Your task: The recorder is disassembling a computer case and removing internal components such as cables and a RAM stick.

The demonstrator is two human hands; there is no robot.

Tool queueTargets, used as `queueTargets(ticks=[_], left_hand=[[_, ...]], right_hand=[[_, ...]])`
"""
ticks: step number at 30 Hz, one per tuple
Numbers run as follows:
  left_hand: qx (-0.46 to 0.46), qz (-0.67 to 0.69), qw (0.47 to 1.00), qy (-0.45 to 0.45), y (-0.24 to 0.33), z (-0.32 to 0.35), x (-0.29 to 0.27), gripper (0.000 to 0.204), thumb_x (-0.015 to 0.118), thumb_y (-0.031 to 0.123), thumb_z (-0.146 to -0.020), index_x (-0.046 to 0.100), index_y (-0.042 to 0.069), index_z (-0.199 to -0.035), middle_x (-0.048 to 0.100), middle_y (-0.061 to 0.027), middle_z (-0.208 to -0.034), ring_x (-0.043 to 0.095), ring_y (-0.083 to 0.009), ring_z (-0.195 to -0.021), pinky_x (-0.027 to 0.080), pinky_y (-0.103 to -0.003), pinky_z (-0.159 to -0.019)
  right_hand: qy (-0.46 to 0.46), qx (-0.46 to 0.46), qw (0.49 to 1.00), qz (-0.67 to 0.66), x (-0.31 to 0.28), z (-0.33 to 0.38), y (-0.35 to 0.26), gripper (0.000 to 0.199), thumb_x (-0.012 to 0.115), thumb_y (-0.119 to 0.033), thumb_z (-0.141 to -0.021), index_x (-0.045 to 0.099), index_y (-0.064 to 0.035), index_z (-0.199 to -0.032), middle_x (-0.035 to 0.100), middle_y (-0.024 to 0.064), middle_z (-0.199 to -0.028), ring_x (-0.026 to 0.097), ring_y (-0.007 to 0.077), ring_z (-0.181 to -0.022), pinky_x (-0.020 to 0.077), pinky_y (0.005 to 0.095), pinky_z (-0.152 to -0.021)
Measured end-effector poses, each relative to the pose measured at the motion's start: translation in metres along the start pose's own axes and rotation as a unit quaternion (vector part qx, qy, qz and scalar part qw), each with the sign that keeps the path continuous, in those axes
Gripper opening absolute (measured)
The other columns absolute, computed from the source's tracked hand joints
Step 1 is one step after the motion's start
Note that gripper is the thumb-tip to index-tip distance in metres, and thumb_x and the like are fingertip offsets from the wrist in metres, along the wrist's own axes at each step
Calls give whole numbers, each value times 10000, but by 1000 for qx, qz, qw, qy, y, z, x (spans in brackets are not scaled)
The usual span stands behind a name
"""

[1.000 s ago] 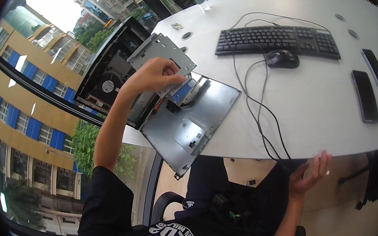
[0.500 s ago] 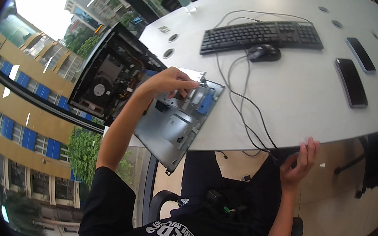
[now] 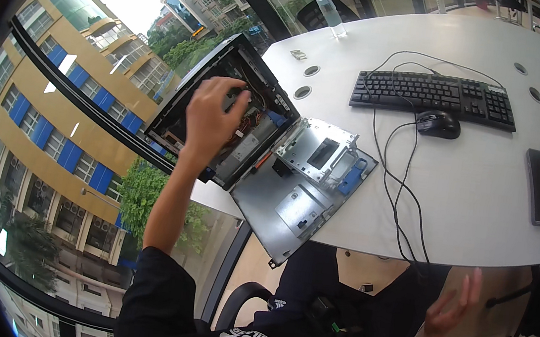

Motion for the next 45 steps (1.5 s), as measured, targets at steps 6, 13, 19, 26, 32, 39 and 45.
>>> queueTargets(ticks=[6,13,19,26,32,39,45], left_hand=[[-146,-23,978,-144,-45,10,11,160,664,211,-955,702,58,-928,704,-136,-880,705,-302,-877,539,-419,-747],[-9,-213,977,22,-67,-38,14,248,688,174,-908,645,35,-1108,681,-117,-1124,637,-321,-1113,476,-464,-967],[-99,-350,925,-108,-108,-62,56,240,709,118,-860,645,38,-1077,697,-133,-1071,681,-325,-1050,533,-440,-904],[-50,-361,930,-54,-105,-59,57,342,791,82,-766,627,64,-1066,692,-114,-1063,676,-301,-1068,549,-425,-874],[-54,-370,926,-58,-114,-64,55,308,771,99,-791,624,67,-1060,686,-107,-1066,673,-293,-1070,544,-422,-883],[70,-226,961,140,-30,-25,48,261,672,92,-869,608,57,-1119,621,-127,-1133,581,-307,-1159,423,-437,-1029],[-40,-101,993,-52,-35,71,125,414,647,229,-928,579,-11,-1259,574,-172,-1333,526,-372,-1251,400,-488,-1062]], right_hand=[[75,375,894,-232,8,56,95,346,465,-16,-1018,609,-3,-1332,653,122,-1281,622,235,-1162,507,369,-971],[-51,386,888,-244,17,46,104,256,501,-55,-1011,659,-45,-1213,685,77,-1056,662,152,-922,522,308,-755],[-108,388,893,-203,10,57,104,216,535,-89,-1008,668,-21,-1164,713,97,-977,692,172,-837,529,312,-690],[-117,384,896,-193,-4,71,112,212,535,-103,-1014,663,-7,-1154,720,110,-959,700,190,-809,531,318,-699],[-146,402,883,-195,-14,68,109,213,527,-107,-1021,654,0,-1155,719,118,-960,700,195,-816,534,324,-720],[-139,411,881,-188,-24,68,107,229,539,-110,-1018,668,24,-1153,719,134,-934,702,200,-806,539,327,-729],[-146,401,884,-194,-14,70,114,223,549,-103,-1011,672,26,-1145,717,131,-893,707,199,-780,546,331,-702]])
Point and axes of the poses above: each hand's wrist, its own z-axis away from the middle knuckle, its own x-axis out of the palm, y = z × x, the point moved 3 cm from there along -z, towards the middle knuckle
